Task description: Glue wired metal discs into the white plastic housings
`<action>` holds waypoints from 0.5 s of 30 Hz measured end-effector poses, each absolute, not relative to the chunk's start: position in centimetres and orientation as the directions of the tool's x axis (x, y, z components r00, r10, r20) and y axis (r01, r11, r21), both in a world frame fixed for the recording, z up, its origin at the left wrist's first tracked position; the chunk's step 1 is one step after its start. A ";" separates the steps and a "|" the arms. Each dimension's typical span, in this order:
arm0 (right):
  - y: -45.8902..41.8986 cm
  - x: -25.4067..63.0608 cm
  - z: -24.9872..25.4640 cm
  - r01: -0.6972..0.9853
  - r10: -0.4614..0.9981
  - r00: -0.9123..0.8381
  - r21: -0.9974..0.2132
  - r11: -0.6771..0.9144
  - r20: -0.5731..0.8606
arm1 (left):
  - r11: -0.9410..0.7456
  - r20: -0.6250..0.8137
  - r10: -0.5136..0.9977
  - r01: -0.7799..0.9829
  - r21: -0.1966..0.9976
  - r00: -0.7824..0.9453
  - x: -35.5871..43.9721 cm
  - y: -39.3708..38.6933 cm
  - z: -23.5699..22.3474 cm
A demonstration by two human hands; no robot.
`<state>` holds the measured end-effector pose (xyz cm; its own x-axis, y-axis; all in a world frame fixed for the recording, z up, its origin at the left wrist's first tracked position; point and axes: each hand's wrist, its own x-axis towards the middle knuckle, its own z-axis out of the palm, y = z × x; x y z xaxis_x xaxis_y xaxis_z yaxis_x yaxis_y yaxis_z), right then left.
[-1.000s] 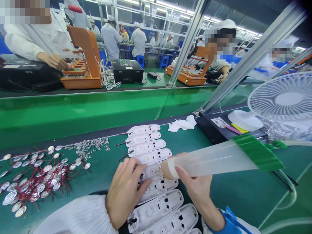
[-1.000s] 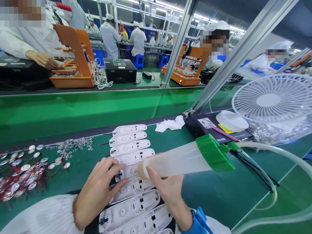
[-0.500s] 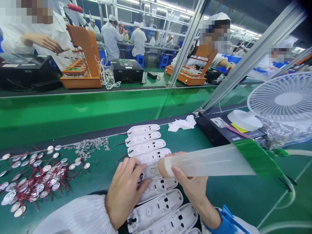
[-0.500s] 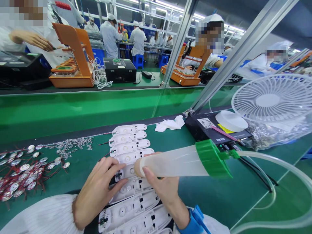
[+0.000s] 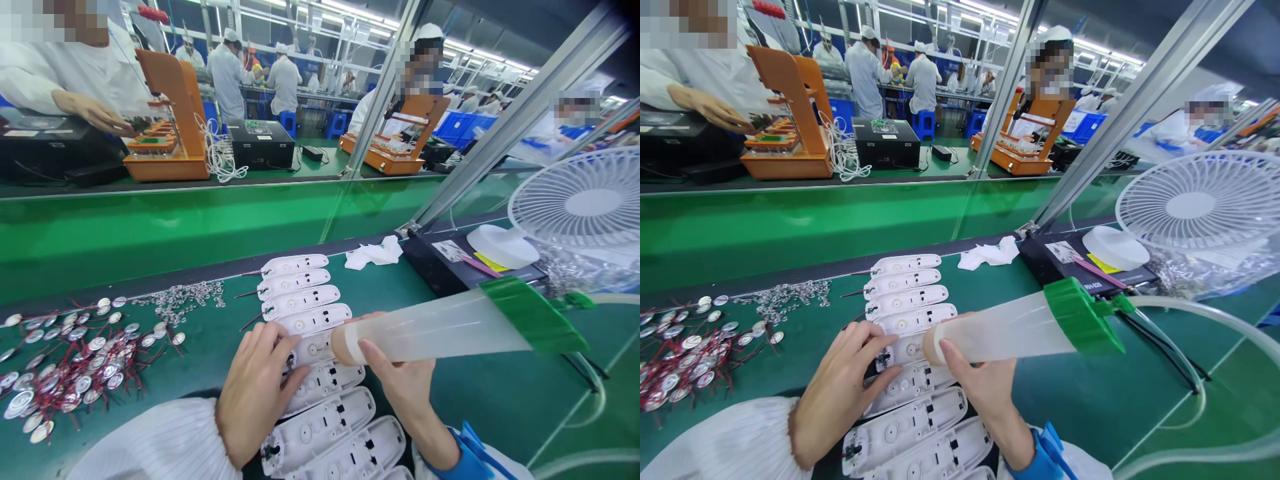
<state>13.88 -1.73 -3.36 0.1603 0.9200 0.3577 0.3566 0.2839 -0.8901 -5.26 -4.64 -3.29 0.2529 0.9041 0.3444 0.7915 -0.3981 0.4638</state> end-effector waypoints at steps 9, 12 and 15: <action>-1.6 14.0 -3.1 0.339 0.911 0.211 -0.901 0.271 0.353 | -0.400 0.334 0.905 0.793 0.460 0.263 -5.2 -4.6 -3.2; -1.7 14.2 -3.4 0.342 0.921 0.205 -0.906 0.249 0.330 | -0.397 0.327 0.907 0.794 0.460 0.265 -5.2 -4.6 -3.2; -1.7 14.2 -3.8 0.316 0.936 0.181 -0.919 0.237 0.303 | -0.399 0.327 0.907 0.794 0.459 0.266 -5.2 -4.5 -3.3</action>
<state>14.19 -1.72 -3.84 0.1805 0.9357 0.3031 0.3159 0.2367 -0.9188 -5.22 -4.47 -3.25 0.2660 0.9068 0.3271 0.7941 -0.3985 0.4589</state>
